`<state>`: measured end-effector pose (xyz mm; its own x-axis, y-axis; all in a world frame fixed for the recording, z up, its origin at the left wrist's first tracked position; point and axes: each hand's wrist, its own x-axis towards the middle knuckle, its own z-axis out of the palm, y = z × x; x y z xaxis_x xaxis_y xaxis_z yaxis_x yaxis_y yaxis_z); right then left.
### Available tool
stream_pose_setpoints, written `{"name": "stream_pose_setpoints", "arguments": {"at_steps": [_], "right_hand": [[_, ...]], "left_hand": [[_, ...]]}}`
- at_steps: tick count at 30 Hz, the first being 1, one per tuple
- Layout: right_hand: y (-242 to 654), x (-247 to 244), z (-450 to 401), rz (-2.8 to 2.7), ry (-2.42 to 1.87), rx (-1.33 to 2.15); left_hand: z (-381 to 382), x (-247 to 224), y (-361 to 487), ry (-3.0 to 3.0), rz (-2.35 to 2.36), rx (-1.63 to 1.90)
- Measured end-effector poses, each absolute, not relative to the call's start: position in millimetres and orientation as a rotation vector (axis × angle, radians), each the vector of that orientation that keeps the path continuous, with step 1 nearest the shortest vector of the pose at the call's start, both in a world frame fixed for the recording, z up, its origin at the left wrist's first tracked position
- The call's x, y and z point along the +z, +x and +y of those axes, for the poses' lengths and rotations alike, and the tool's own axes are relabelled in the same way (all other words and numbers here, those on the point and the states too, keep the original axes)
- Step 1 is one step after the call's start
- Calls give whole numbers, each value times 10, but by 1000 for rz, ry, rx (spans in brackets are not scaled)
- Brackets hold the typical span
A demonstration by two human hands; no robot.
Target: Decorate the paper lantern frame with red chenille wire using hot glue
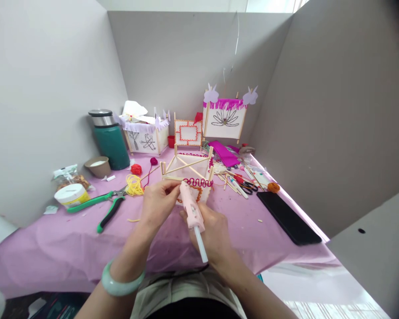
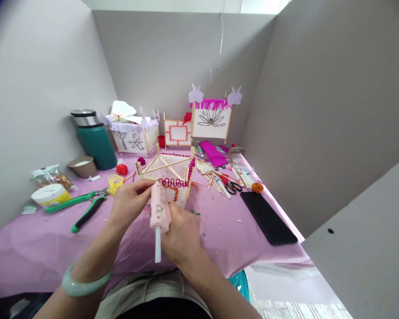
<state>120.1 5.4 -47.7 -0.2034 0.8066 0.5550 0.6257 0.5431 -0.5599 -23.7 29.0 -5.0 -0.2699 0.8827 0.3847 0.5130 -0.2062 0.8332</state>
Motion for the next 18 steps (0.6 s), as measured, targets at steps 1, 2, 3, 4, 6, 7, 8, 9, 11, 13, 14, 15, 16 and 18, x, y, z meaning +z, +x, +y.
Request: {"name": "stream_pose_setpoints", "arguments": {"at_steps": [1, 2, 3, 4, 6, 7, 8, 9, 11, 13, 14, 15, 16, 18], "right_hand": [[1201, -472, 55, -1926, -1166, 263], [1201, -468, 57, -1932, -1167, 258], [1202, -465, 57, -1937, -1172, 249], [1203, -463, 58, -1940, -1182, 236], [1206, -461, 57, -1943, -1211, 211], [1209, -462, 55, -1945, -1226, 206], [1212, -462, 53, -1946, -1239, 206], [1216, -464, 51, -1947, -1248, 209], [1223, -468, 48, -1947, -1253, 222], [1229, -473, 47, -1945, -1250, 236], [1232, -476, 47, -1943, -1249, 240], [1235, -479, 48, -1943, -1250, 243], [1238, -482, 48, -1943, -1253, 244], [1244, -488, 50, -1942, -1262, 235]], "left_hand": [[287, -48, -236, 1630, 1709, 1463], [284, -45, -235, 1628, 1710, 1456], [282, -42, -235, 1626, 1711, 1451], [281, -40, -234, 1625, 1712, 1451], [282, -37, -234, 1627, 1706, 1460], [284, -37, -234, 1629, 1700, 1466], [285, -37, -234, 1634, 1693, 1470], [287, -39, -233, 1639, 1687, 1471], [289, -47, -234, 1651, 1676, 1465], [291, -63, -235, 1662, 1666, 1451], [292, -73, -236, 1663, 1658, 1442], [294, -84, -236, 1661, 1649, 1434], [295, -95, -236, 1658, 1638, 1429], [299, -113, -233, 1645, 1622, 1428]]}}
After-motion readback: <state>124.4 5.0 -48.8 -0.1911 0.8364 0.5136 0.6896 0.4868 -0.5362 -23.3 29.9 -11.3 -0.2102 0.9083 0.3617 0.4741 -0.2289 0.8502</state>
